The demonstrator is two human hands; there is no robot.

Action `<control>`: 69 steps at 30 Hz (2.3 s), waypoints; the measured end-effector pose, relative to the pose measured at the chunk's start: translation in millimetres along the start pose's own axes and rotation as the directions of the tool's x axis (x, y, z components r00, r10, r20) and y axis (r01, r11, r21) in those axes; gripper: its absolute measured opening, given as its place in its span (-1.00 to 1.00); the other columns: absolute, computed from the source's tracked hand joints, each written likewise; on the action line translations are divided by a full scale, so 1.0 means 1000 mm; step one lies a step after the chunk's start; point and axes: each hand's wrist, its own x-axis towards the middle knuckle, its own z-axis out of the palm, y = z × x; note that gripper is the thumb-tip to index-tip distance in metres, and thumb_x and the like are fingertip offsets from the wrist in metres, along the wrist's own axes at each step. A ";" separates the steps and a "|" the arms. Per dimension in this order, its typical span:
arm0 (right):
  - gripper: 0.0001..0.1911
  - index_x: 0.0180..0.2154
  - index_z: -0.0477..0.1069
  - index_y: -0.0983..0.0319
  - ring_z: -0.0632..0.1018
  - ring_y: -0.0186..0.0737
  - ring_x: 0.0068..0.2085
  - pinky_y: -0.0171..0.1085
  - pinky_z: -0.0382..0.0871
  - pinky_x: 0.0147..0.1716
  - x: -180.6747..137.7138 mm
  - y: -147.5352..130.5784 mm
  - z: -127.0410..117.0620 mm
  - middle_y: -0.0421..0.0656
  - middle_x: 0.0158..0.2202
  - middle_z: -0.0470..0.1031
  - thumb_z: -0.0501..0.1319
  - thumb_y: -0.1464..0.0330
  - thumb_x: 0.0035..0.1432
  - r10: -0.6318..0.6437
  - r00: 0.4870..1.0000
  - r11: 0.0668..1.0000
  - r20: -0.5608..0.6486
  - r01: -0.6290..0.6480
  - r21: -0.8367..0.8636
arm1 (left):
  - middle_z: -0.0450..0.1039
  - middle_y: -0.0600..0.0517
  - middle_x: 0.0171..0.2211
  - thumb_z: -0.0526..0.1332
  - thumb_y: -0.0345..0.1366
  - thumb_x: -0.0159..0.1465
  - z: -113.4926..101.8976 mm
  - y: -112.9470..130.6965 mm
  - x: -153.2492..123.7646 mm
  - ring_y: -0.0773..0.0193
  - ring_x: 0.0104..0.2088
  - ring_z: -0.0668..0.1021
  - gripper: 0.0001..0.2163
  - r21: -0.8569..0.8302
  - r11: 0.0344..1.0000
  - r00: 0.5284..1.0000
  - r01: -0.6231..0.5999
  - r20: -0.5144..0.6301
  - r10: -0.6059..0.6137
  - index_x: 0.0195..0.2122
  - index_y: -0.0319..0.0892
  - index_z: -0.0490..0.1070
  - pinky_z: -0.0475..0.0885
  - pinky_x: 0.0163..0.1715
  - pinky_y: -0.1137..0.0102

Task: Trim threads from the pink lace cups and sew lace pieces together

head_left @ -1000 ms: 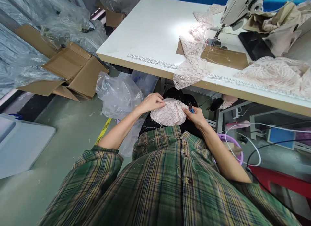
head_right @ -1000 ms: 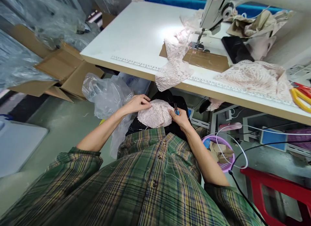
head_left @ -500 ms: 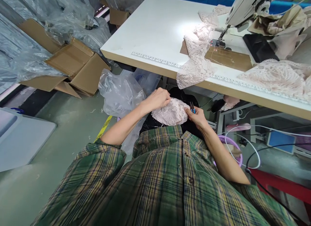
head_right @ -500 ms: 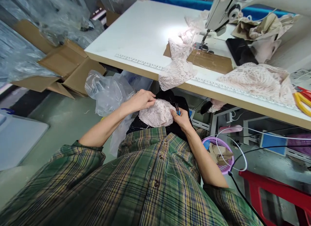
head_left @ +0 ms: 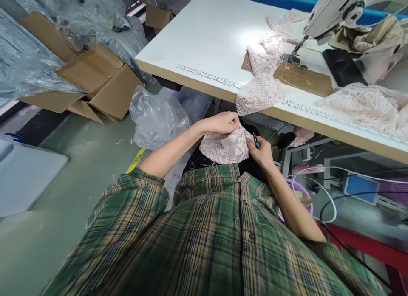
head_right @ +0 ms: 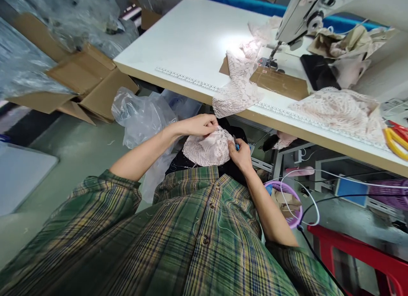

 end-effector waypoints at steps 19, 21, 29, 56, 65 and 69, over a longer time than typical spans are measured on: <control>-0.66 -0.36 0.44 0.22 0.40 -0.24 -0.51 -0.31 0.23 -0.48 -0.009 -0.006 0.004 -0.20 -0.55 0.42 0.10 0.09 0.17 -0.084 0.994 0.996 -0.067 0.083 -0.025 | 0.22 -0.26 0.29 0.00 -0.12 0.39 0.045 -0.015 -0.003 0.00 0.27 0.32 -0.53 0.404 0.891 0.965 -0.204 -0.069 0.252 0.24 -0.27 0.25 0.21 0.23 0.07; -0.65 -0.29 0.44 0.23 0.47 -0.18 -0.45 -0.27 0.28 -0.44 -0.008 -0.005 -0.001 -0.13 -0.48 0.49 0.08 0.10 0.19 -0.069 0.989 0.997 -0.134 0.065 -0.027 | 0.14 -0.28 0.33 0.05 -0.07 0.36 0.060 -0.022 -0.006 -0.05 0.33 0.22 -0.47 0.388 0.885 0.958 -0.258 -0.014 0.285 0.26 -0.28 0.21 0.11 0.28 -0.02; -0.62 -0.21 0.43 0.25 0.55 -0.17 -0.43 -0.25 0.38 -0.36 -0.005 -0.009 -0.022 -0.09 -0.46 0.57 0.06 0.09 0.25 -0.080 0.971 0.990 -0.227 0.104 0.094 | 0.38 -0.21 0.16 0.17 -0.11 0.30 0.069 -0.051 -0.017 0.01 0.16 0.45 -0.56 0.261 0.925 0.911 -0.278 -0.235 0.340 0.14 -0.20 0.34 0.36 0.15 0.08; -0.38 -0.24 0.51 0.27 0.37 -0.33 -0.67 -0.31 0.28 -0.61 0.041 -0.087 0.028 -0.19 -0.61 0.46 0.06 -0.15 0.19 -0.124 0.992 0.783 -0.012 0.105 0.613 | 0.60 -0.10 -0.19 0.23 -0.32 0.32 0.038 0.001 -0.004 0.30 -0.12 0.61 -0.89 -0.861 0.227 0.574 -0.456 -0.479 -0.665 -0.21 -0.25 0.47 0.48 -0.07 0.44; -0.40 -0.51 0.32 0.21 0.24 -0.41 -0.72 -0.38 0.08 -0.69 0.033 -0.087 0.034 -0.30 -0.76 0.28 0.15 -0.22 0.04 -0.038 0.991 0.700 0.127 -0.065 0.712 | 0.55 0.08 -0.41 0.38 -0.35 0.16 0.036 0.022 -0.042 0.46 -0.48 0.57 -0.87 -0.954 0.124 0.730 -0.272 -0.288 -0.620 -0.30 -0.20 0.47 0.47 -0.50 0.65; -0.37 -0.58 0.22 0.19 0.17 -0.45 -0.74 -0.39 0.02 -0.76 0.009 -0.079 0.034 -0.34 -0.76 0.20 0.17 -0.25 -0.04 0.010 0.978 0.645 0.209 -0.166 0.746 | 0.49 0.13 -0.53 0.47 -0.16 0.05 0.066 0.018 -0.083 0.44 -0.67 0.47 -0.63 -0.987 0.160 0.857 0.004 -0.079 -0.509 -0.17 -0.15 0.45 0.37 -0.70 0.59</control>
